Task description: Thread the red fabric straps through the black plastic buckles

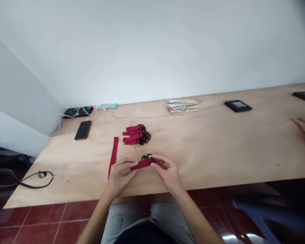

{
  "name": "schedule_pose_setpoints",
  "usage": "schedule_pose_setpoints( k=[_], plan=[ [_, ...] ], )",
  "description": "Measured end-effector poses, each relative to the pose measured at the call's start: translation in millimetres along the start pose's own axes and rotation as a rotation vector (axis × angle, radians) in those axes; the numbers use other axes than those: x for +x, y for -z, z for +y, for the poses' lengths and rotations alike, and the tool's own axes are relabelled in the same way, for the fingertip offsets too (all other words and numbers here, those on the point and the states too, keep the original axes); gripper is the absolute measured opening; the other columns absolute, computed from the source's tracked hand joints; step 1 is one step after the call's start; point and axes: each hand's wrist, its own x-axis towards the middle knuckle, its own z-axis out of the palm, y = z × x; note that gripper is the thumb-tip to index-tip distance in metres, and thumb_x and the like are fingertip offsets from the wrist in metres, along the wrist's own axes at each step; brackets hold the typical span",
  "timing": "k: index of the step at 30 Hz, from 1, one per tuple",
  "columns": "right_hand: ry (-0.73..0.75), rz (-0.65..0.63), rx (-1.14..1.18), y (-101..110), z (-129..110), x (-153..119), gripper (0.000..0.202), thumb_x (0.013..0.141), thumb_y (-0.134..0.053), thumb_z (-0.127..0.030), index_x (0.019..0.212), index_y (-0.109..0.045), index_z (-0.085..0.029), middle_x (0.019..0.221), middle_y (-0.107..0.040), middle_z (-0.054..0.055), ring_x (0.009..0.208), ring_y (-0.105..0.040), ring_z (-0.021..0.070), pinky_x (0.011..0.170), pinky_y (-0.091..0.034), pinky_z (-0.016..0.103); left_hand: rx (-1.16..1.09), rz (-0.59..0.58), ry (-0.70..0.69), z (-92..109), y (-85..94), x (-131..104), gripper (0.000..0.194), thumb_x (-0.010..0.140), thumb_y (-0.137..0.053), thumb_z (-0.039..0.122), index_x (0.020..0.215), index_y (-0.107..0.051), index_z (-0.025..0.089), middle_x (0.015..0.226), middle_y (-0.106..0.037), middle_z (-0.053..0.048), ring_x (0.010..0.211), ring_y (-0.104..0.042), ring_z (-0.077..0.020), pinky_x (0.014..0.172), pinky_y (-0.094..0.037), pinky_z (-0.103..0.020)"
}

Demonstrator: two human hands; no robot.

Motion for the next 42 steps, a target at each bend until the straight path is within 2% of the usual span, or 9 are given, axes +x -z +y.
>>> schedule_pose_setpoints(
  k=[4,11,16,20,24,30,36,39,42],
  plan=[
    [-0.023,0.128,0.186,11.7,5.1,5.6,0.031,0.078,-0.092,-0.044,0.104,-0.085,-0.028,0.114,-0.084,0.009,0.106,-0.079,0.0275,0.099,-0.063,0.046,-0.089,0.092,0.167,-2.5,7.2,-4.2,0.017,0.087,-0.077,0.015,0.098,-0.087,0.024,0.104,-0.08,-0.009,0.1,-0.077,-0.023,0.088,-0.065,-0.034],
    [0.29,-0.098,-0.478,19.7,-2.2,29.0,0.016,0.093,-0.073,-0.027,0.106,-0.083,-0.026,0.113,-0.081,0.01,0.109,-0.074,0.0299,0.101,-0.058,0.049,-0.601,0.313,0.648,0.3,-22.4,0.2,0.038,0.072,-0.096,0.039,0.099,-0.083,0.016,0.096,-0.081,-0.01,0.085,-0.076,-0.0206,0.076,-0.062,-0.029],
    [0.399,-0.146,-0.673,17.6,-1.2,36.5,0.013,0.096,-0.07,-0.027,0.102,-0.082,-0.026,0.112,-0.08,0.01,0.11,-0.069,0.0318,0.105,-0.053,0.054,-0.865,0.361,0.769,5.6,-45.5,2.6,0.051,0.068,-0.099,0.047,0.102,-0.076,0.016,0.101,-0.08,-0.008,0.079,-0.076,-0.0168,0.07,-0.062,-0.027],
    [0.417,-0.085,-0.573,15.9,-6.6,27.2,0.014,0.099,-0.07,-0.032,0.106,-0.081,-0.027,0.111,-0.077,0.01,0.11,-0.068,0.0306,0.104,-0.052,0.051,-0.857,0.334,0.743,3.1,-54.0,0.3,0.053,0.074,-0.096,0.049,0.107,-0.071,0.016,0.105,-0.08,-0.01,0.088,-0.078,-0.0202,0.073,-0.064,-0.029],
    [0.323,-0.21,-0.349,9.7,-12.2,15.9,0.023,0.095,-0.077,-0.034,0.116,-0.077,-0.026,0.112,-0.075,0.009,0.109,-0.068,0.0268,0.097,-0.056,0.04,-0.845,0.288,0.739,1.2,-64.3,-1.0,0.056,0.074,-0.095,0.052,0.11,-0.069,0.018,0.115,-0.08,-0.011,0.098,-0.079,-0.0229,0.076,-0.065,-0.03],
    [0.259,-0.287,-0.15,11.1,-13.4,13.7,0.015,0.097,-0.069,-0.028,0.096,-0.083,-0.025,0.109,-0.073,0.009,0.109,-0.071,0.0249,0.1,-0.056,0.039,-0.711,0.172,0.69,4.2,-63.9,1.8,0.045,0.083,-0.089,0.051,0.106,-0.075,0.016,0.108,-0.081,-0.012,0.102,-0.078,-0.025,0.074,-0.065,-0.029],
    [0.167,-0.217,-0.071,18.5,-15.7,14.2,0.034,0.106,-0.058,-0.049,0.116,-0.083,-0.028,0.113,-0.079,0.009,0.113,-0.072,0.0278,0.105,-0.056,0.043,-0.254,-0.084,0.351,17.0,-40.5,17.3,0.026,0.098,-0.074,0.038,0.111,-0.081,0.017,0.108,-0.081,-0.012,0.094,-0.077,-0.0231,0.079,-0.065,-0.033],
    [0.234,-0.242,-0.048,16.9,-20.0,11.8,0.052,0.098,-0.064,-0.067,0.126,-0.08,-0.026,0.125,-0.074,0.012,0.128,-0.065,0.0319,0.112,-0.054,0.045,-0.016,-0.169,0.105,30.9,-36.8,27.2,0.021,0.1,-0.071,0.027,0.118,-0.081,0.022,0.119,-0.078,-0.011,0.111,-0.075,-0.025,0.099,-0.062,-0.039],
    [0.317,-0.222,-0.108,13.2,-24.3,9.5,0.046,0.09,-0.078,-0.062,0.119,-0.081,-0.027,0.123,-0.069,0.013,0.126,-0.064,0.0312,0.111,-0.054,0.046,0.134,-0.248,-0.036,41.8,-38.6,33.4,0.025,0.104,-0.064,0.02,0.124,-0.077,0.024,0.123,-0.075,-0.011,0.115,-0.073,-0.0245,0.103,-0.061,-0.04]
  ],
)
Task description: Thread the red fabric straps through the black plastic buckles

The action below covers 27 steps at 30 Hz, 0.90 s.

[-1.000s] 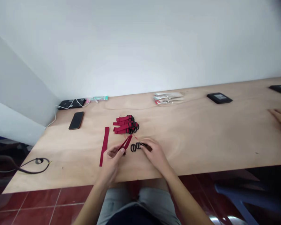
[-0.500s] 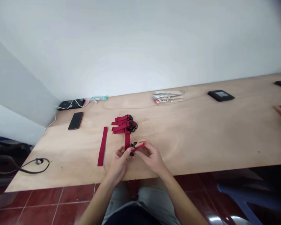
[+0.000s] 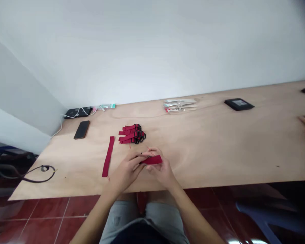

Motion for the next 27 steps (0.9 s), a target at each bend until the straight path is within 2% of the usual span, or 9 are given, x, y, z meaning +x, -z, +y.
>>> schedule_pose_setpoints(
  k=[3,7,11,16,22,27],
  plan=[
    [0.047,0.052,-0.149,-1.1,-3.8,1.1,0.02,0.094,-0.078,-0.044,0.107,-0.084,-0.03,0.113,-0.07,0.01,0.114,-0.065,0.0281,0.106,-0.054,0.047,0.097,-0.055,-0.051,4.8,-1.4,2.3,0.027,0.106,-0.059,0.018,0.126,-0.075,0.025,0.121,-0.073,-0.011,0.116,-0.071,-0.0244,0.101,-0.061,-0.039],
    [0.074,0.038,-0.29,4.3,-9.1,4.3,0.012,0.095,-0.078,-0.036,0.105,-0.084,-0.032,0.102,-0.074,0.008,0.104,-0.066,0.0284,0.102,-0.053,0.05,0.176,-0.016,-0.061,5.9,-3.7,1.2,0.02,0.106,-0.058,0.019,0.119,-0.074,0.022,0.113,-0.072,-0.01,0.108,-0.07,-0.0241,0.097,-0.061,-0.038],
    [0.001,-0.034,-0.159,10.5,-14.7,7.3,0.014,0.1,-0.071,-0.034,0.105,-0.081,-0.027,0.101,-0.076,0.008,0.098,-0.071,0.0258,0.092,-0.059,0.042,0.224,-0.022,-0.069,3.6,-6.0,0.7,0.025,0.104,-0.059,0.015,0.125,-0.07,0.023,0.117,-0.071,-0.01,0.11,-0.069,-0.0249,0.097,-0.06,-0.039],
    [-0.151,-0.014,-0.009,16.7,-15.0,4.6,0.019,0.095,-0.076,-0.038,0.108,-0.081,-0.025,0.108,-0.078,0.008,0.098,-0.074,0.0253,0.09,-0.063,0.039,0.319,-0.009,-0.062,-9.0,-8.6,0.6,0.037,0.098,-0.064,0.009,0.133,-0.066,0.021,0.122,-0.07,-0.012,0.113,-0.069,-0.0282,0.099,-0.06,-0.044],
    [-0.133,0.124,-0.025,35.2,-14.0,-5.5,0.015,0.093,-0.079,-0.038,0.097,-0.082,-0.024,0.103,-0.077,0.008,0.099,-0.072,0.026,0.089,-0.061,0.038,0.306,-0.005,-0.012,-29.2,-16.7,-2.9,0.051,0.096,-0.06,0.004,0.142,-0.062,0.026,0.13,-0.07,-0.01,0.121,-0.069,-0.0275,0.103,-0.06,-0.044],
    [-0.187,0.288,0.089,44.8,-18.2,-13.6,0.013,0.087,-0.086,-0.036,0.089,-0.081,-0.024,0.1,-0.074,0.006,0.094,-0.069,0.0221,0.084,-0.058,0.033,0.299,-0.012,0.033,-42.8,-25.2,0.2,0.041,0.094,-0.062,0.003,0.13,-0.068,0.022,0.128,-0.072,-0.011,0.119,-0.069,-0.029,0.104,-0.059,-0.047]
  ],
)
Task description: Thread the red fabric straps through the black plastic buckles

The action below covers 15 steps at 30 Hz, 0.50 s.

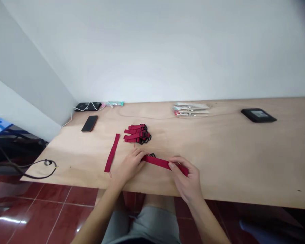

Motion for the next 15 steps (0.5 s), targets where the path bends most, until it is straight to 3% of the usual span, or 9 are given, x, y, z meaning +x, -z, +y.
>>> schedule_pose_setpoints(
  k=[5,11,15],
  plan=[
    [-0.095,0.188,0.262,-4.5,-13.4,-4.9,0.021,0.076,-0.094,-0.037,0.087,-0.08,-0.027,0.101,-0.071,0.004,0.095,-0.067,0.0189,0.084,-0.059,0.031,-0.056,-0.019,0.056,-5.6,-7.2,1.0,0.019,0.101,-0.066,0.018,0.119,-0.072,0.021,0.12,-0.074,-0.01,0.112,-0.07,-0.0277,0.101,-0.059,-0.045],
    [-0.01,0.177,0.254,-28.6,-27.0,-8.9,0.016,0.083,-0.089,-0.037,0.089,-0.078,-0.028,0.107,-0.07,0.005,0.097,-0.067,0.0195,0.087,-0.059,0.034,-0.121,-0.008,0.037,-10.8,-9.4,1.1,0.018,0.101,-0.069,0.022,0.119,-0.073,0.021,0.115,-0.074,-0.009,0.111,-0.069,-0.0275,0.101,-0.058,-0.045],
    [0.071,0.192,0.227,-49.9,-31.9,-8.5,0.014,0.085,-0.087,-0.037,0.089,-0.078,-0.026,0.103,-0.069,0.006,0.099,-0.066,0.0202,0.089,-0.057,0.034,-0.164,0.048,0.024,-1.9,1.6,-0.2,0.017,0.099,-0.071,0.024,0.116,-0.075,0.02,0.122,-0.072,-0.012,0.12,-0.064,-0.0301,0.105,-0.055,-0.048]
  ],
)
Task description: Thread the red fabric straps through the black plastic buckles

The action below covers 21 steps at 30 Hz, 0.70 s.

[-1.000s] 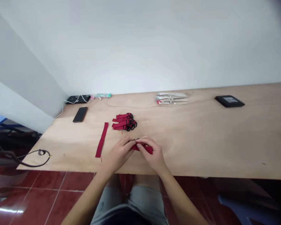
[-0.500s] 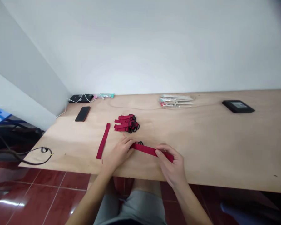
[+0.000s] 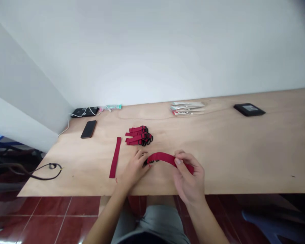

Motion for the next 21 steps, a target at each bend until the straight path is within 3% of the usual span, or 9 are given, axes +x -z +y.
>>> schedule_pose_setpoints(
  k=[3,6,9,12,17,21],
  plan=[
    [0.07,0.015,-0.031,-11.4,3.5,-4.3,0.013,0.087,-0.086,-0.034,0.088,-0.078,-0.024,0.104,-0.069,0.006,0.097,-0.066,0.0195,0.086,-0.056,0.032,-0.18,0.109,0.066,19.1,7.7,-13.1,0.016,0.104,-0.065,0.029,0.104,-0.079,0.02,0.112,-0.075,-0.011,0.11,-0.067,-0.0272,0.101,-0.055,-0.044],
    [0.14,-0.041,-0.152,-17.8,12.8,-15.3,0.009,0.092,-0.08,-0.03,0.091,-0.078,-0.022,0.103,-0.069,0.007,0.095,-0.067,0.0196,0.084,-0.055,0.031,-0.561,0.23,0.257,35.6,7.5,-33.7,0.027,0.105,-0.065,0.038,0.095,-0.081,0.019,0.1,-0.078,-0.011,0.096,-0.072,-0.0228,0.088,-0.057,-0.035],
    [0.174,-0.167,-0.294,-22.7,25.4,-33.8,0.01,0.097,-0.075,-0.027,0.091,-0.079,-0.021,0.1,-0.071,0.007,0.097,-0.069,0.0212,0.086,-0.057,0.033,-0.971,0.421,0.435,41.6,4.1,-48.4,0.034,0.096,-0.076,0.051,0.098,-0.082,0.017,0.087,-0.076,-0.007,0.076,-0.068,-0.0169,0.075,-0.057,-0.029],
    [0.218,-0.308,-0.364,-27.6,37.6,-53.9,0.012,0.1,-0.071,-0.025,0.093,-0.08,-0.023,0.099,-0.071,0.007,0.098,-0.07,0.0218,0.089,-0.058,0.034,-1.209,0.58,0.581,40.8,8.7,-53.3,0.039,0.08,-0.092,0.049,0.1,-0.081,0.018,0.087,-0.076,-0.005,0.077,-0.069,-0.0141,0.077,-0.058,-0.026],
    [0.147,-0.519,-0.393,-30.3,51.0,-67.5,0.011,0.101,-0.07,-0.028,0.094,-0.077,-0.023,0.095,-0.07,0.006,0.086,-0.069,0.019,0.07,-0.056,0.028,-1.219,0.634,0.653,35.1,29.0,-57.8,0.043,0.068,-0.1,0.044,0.095,-0.08,0.017,0.083,-0.074,-0.001,0.073,-0.067,-0.0099,0.069,-0.054,-0.019],
    [0.232,-0.635,-0.587,-26.3,55.0,-49.4,0.012,0.103,-0.067,-0.031,0.107,-0.076,-0.024,0.104,-0.07,0.008,0.101,-0.068,0.024,0.09,-0.058,0.038,-0.967,0.693,0.612,11.6,49.2,-57.1,0.042,0.075,-0.094,0.048,0.098,-0.079,0.017,0.091,-0.078,-0.005,0.08,-0.071,-0.014,0.074,-0.056,-0.023]
  ],
)
